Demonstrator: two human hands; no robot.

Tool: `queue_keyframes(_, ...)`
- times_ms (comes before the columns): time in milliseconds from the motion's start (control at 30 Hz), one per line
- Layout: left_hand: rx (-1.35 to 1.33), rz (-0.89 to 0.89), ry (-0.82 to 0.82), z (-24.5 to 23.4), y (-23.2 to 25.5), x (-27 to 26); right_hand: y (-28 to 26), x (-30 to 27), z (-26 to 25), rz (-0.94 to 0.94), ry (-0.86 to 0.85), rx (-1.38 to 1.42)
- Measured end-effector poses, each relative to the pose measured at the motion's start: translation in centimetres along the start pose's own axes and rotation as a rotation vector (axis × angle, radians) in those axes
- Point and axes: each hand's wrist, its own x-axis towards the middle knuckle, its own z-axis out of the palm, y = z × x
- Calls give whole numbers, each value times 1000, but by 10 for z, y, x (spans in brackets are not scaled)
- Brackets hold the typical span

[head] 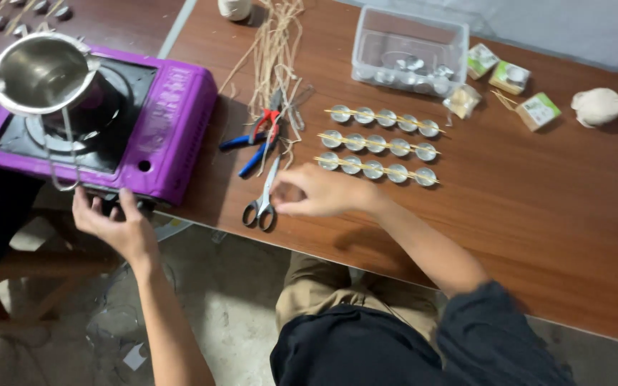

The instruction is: Arranging small metal cups and pouring melted wax into them to make candles.

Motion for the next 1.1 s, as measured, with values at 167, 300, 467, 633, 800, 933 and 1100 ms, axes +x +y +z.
queue_keyframes(167,-1,261,80,16,82,-50,18,-113,19,247,185,25)
queue_keyframes(300,-193,518,-229,55,46,-105,53,-195,54,306,613,160)
queue_keyframes(467,-182,572,-802,100,99,-160,104,-271,91,454,1002,121)
queue_keyframes(633,-115,730,-953,139,127,-190,111,-295,96,553,1195,-319)
queue_keyframes(800,113,792,-843,152,145,-226,101,-278,103,666,1055,-640)
queue_keyframes(933,150,813,-794,152,149,-230,101,-257,116,712,1032,-720)
queue_keyframes(1100,188,765,-869,152,146,-231,113,-236,117,733,1010,-761)
